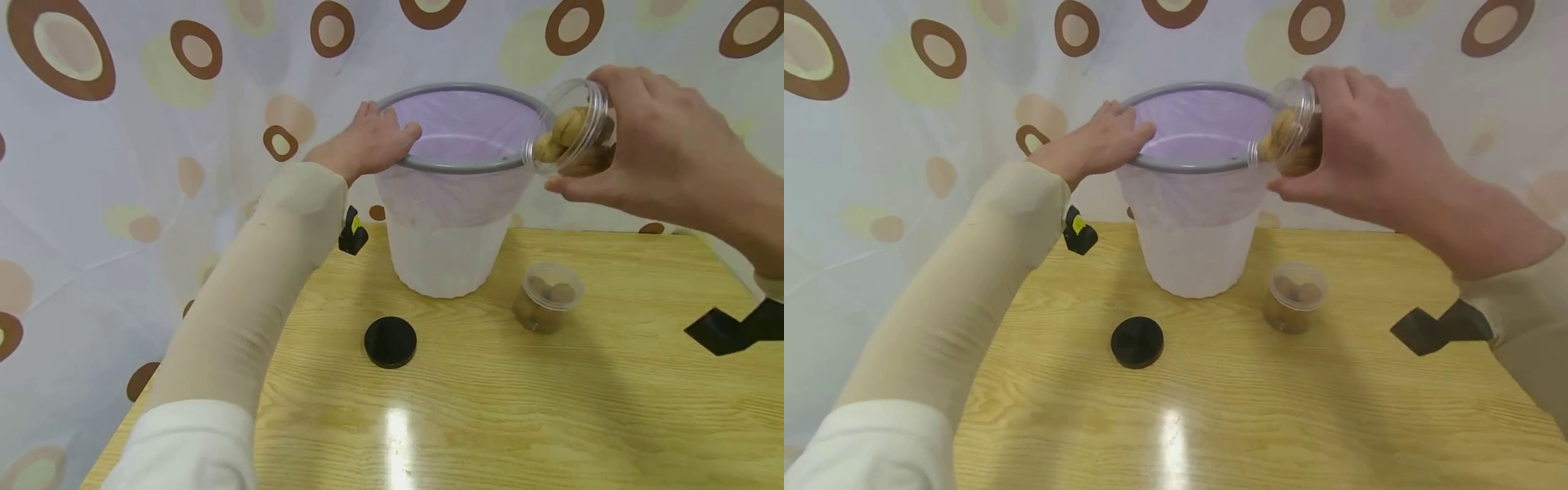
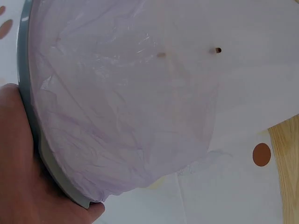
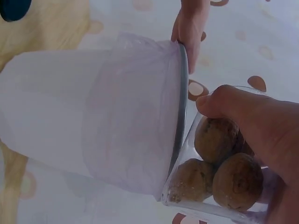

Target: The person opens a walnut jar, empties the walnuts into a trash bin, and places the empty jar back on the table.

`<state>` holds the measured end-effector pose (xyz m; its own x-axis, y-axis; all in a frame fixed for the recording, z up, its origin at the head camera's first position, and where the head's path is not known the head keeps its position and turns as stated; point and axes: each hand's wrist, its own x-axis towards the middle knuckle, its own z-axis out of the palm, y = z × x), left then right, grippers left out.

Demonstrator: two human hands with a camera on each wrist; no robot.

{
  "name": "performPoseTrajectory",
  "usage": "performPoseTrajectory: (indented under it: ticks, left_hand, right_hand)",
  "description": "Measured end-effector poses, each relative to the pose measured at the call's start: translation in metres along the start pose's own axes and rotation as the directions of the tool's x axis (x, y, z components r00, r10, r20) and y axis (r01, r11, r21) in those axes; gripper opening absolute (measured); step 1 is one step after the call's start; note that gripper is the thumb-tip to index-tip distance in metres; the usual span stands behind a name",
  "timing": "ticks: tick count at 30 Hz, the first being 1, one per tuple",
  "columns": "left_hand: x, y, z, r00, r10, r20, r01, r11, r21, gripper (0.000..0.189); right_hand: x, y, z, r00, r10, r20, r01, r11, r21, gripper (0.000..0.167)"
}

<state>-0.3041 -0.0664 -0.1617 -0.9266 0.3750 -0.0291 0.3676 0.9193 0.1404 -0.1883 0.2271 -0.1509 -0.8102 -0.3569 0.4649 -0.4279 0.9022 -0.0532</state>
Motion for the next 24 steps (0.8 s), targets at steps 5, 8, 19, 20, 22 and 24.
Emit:
performPoseTrajectory:
  ticks: [5,8,19,20,22,24]
  left_hand:
    - [-0.001,-0.001,-0.003,0.997,-0.059,0.041,0.06,0.998,-0.03,0.076]
    - [0.0,0.0,-0.003,0.996,-0.068,0.049,0.07,0.997,-0.023,0.077]
    - [-0.003,0.003,-0.003,0.988,-0.14,0.062,0.145,0.986,-0.082,0.079]
    - [-0.003,0.003,-0.003,0.987,-0.145,0.066,0.15,0.985,-0.084,0.079]
    - [-0.002,0.003,-0.003,0.986,-0.151,0.07,0.157,0.984,-0.085,0.08]
    - [-0.002,0.002,-0.004,0.987,-0.149,0.069,0.154,0.984,-0.084,0.08]
  right_hand:
    - [0.031,0.004,-0.003,0.998,-0.062,0.022,0.063,0.996,-0.056,0.104]
    - [0.05,0.003,0.0,0.992,-0.121,0.037,0.123,0.99,-0.061,0.102]
    - [0.105,0.003,0.024,0.971,-0.228,0.067,0.232,0.97,-0.067,0.095]
    - [0.108,0.003,0.026,0.971,-0.226,0.071,0.231,0.971,-0.062,0.094]
    - [0.112,0.004,0.029,0.972,-0.217,0.086,0.223,0.973,-0.061,0.093]
    - [0.115,0.004,0.031,0.971,-0.221,0.093,0.228,0.971,-0.072,0.091]
